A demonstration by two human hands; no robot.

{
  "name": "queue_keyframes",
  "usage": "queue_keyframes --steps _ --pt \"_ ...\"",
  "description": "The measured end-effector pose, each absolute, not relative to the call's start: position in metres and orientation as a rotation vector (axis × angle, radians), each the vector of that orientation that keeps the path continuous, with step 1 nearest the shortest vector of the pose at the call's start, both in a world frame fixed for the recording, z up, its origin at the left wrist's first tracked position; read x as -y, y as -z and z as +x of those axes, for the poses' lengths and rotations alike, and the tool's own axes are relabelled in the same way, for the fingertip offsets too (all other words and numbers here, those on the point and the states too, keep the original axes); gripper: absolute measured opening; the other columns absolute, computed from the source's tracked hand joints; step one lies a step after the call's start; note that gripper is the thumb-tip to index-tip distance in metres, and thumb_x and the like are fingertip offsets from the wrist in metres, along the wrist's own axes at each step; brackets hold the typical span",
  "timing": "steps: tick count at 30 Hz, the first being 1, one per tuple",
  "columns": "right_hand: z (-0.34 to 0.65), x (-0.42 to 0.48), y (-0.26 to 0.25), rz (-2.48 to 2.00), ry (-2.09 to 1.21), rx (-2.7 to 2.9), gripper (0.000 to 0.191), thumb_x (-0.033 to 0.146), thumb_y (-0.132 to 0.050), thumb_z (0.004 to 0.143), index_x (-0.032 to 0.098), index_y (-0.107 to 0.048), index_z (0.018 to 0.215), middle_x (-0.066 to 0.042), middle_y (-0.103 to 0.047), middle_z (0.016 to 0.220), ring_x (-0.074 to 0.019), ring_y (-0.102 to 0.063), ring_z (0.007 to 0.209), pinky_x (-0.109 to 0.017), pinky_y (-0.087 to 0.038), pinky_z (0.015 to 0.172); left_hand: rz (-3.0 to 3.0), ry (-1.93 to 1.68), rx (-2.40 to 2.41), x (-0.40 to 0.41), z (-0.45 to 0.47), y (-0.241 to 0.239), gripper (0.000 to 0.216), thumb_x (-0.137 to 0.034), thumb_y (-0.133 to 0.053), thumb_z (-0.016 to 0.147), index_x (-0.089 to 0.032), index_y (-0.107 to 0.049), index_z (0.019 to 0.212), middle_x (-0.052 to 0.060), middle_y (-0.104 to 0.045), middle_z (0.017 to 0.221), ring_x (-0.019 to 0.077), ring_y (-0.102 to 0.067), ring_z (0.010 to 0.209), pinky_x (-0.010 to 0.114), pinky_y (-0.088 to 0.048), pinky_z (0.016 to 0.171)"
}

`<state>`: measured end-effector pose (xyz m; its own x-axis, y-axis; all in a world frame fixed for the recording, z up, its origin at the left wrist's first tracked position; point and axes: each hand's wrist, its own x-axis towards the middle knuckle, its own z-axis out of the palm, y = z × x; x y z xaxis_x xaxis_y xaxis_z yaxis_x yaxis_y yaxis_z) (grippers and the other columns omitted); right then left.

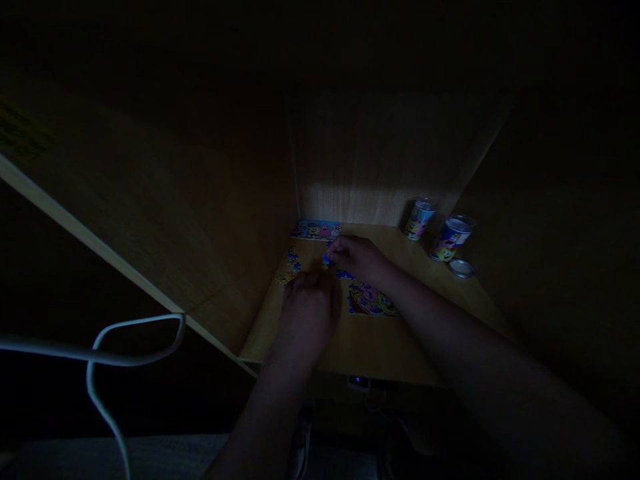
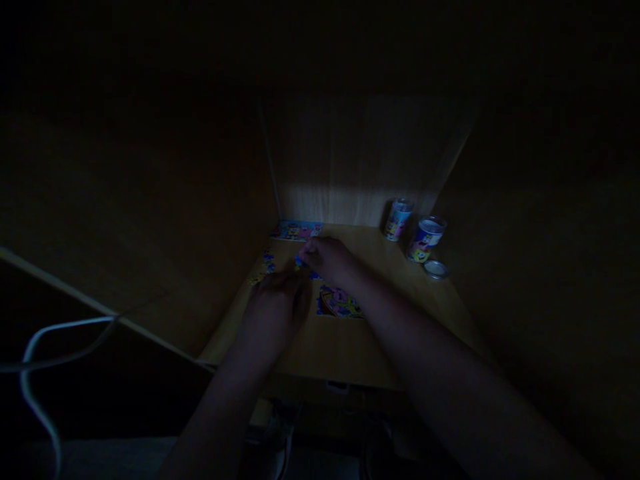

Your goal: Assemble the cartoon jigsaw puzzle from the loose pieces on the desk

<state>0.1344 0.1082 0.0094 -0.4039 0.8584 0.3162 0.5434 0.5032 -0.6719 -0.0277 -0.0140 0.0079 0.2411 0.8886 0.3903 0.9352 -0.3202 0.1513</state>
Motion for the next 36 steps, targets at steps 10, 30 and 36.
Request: queue_keyframes --steps 10,30,36 --pt "0.135 -0.106 -0.002 -0.938 -0.889 2.068 0.007 0.027 -0.067 0.101 0.021 -0.071 0.1 -0.002 -0.081 0.096 -0.017 -0.075 0.089 -0.029 -0.055 0.081 -2.37 0.57 1.817 0.015 -0.026 -0.011 0.019 -0.024 -0.057 0.108 -0.014 -0.071 0.118 0.015 -0.077 0.117 0.0341 -0.067 0.11 0.049 -0.051 0.097" --pt "0.165 -0.13 -0.006 -1.311 -0.241 2.326 0.011 0.013 -0.072 0.096 0.021 -0.08 0.093 -0.007 -0.084 0.102 -0.0226 -0.078 0.096 -0.034 -0.056 0.092 -2.21 0.534 1.93 0.015 -0.029 -0.007 0.032 -0.026 -0.057 0.105 -0.01 -0.074 0.127 0.02 -0.071 0.138 0.0403 -0.064 0.124 0.054 -0.052 0.104" --pt "0.165 -0.131 -0.001 -1.058 -0.105 2.404 0.008 0.016 -0.074 0.097 0.021 -0.081 0.096 -0.01 -0.082 0.105 -0.0249 -0.074 0.104 -0.041 -0.05 0.104 -2.262 0.518 1.901 0.013 -0.028 -0.005 0.037 -0.026 -0.053 0.108 -0.009 -0.069 0.137 0.019 -0.073 0.138 0.0377 -0.064 0.124 0.053 -0.051 0.105"
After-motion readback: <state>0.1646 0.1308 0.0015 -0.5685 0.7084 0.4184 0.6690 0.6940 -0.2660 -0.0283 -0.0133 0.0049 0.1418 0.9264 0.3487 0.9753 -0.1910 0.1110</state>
